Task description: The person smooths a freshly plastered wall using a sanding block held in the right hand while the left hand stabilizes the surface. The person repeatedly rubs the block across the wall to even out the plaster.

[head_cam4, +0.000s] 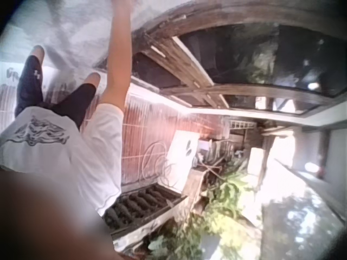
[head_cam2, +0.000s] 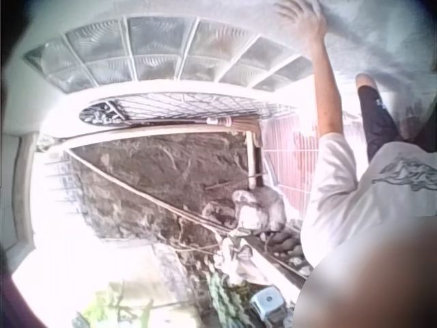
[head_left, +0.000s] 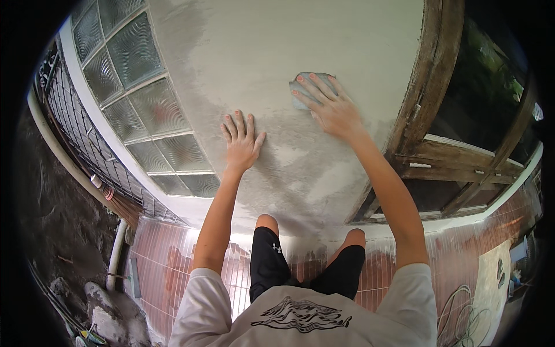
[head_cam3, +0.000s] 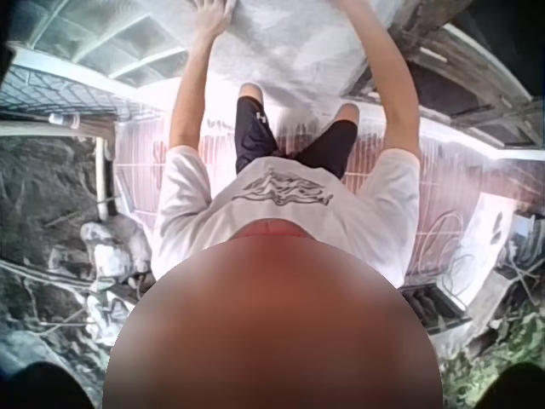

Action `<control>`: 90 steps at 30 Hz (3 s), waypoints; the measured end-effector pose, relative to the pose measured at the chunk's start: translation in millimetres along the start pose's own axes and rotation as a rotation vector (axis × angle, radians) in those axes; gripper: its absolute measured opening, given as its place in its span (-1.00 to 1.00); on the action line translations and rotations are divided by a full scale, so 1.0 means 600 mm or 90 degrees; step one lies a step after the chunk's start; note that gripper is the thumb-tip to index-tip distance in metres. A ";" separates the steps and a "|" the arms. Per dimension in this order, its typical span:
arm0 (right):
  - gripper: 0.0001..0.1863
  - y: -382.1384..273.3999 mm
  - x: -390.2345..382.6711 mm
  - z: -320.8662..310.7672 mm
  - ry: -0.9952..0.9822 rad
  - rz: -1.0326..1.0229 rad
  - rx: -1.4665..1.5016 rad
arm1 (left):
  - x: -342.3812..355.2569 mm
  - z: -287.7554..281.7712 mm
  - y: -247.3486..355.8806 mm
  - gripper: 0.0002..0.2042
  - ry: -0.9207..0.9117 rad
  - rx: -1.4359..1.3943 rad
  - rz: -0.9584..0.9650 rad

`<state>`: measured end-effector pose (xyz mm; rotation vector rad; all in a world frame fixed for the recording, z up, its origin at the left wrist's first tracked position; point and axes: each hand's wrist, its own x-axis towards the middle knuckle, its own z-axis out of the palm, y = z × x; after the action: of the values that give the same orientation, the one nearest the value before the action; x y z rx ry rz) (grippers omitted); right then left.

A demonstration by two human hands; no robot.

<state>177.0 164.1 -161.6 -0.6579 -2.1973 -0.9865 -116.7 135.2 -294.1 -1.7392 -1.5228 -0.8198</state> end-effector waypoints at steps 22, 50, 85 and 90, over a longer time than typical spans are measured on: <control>-0.33 -0.198 0.251 0.107 0.021 -0.176 0.020 | -0.121 -0.007 0.106 -0.24 -0.185 -0.123 -0.046; -0.57 -0.283 -0.046 0.125 -0.728 -0.134 0.383 | -0.358 -0.012 -0.006 -0.46 -0.124 -0.687 -0.487; -0.44 0.134 0.005 -0.011 0.263 0.200 -0.190 | 0.133 -0.103 -0.063 -0.21 0.373 -0.236 -0.018; -0.44 0.134 -0.001 -0.012 0.276 0.192 -0.167 | 0.141 -0.091 -0.065 -0.36 0.294 -0.120 -0.006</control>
<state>232.5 206.2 -121.0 -0.7822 -1.5582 -1.1420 -146.6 141.8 -190.3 -1.5298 -1.1722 -1.3013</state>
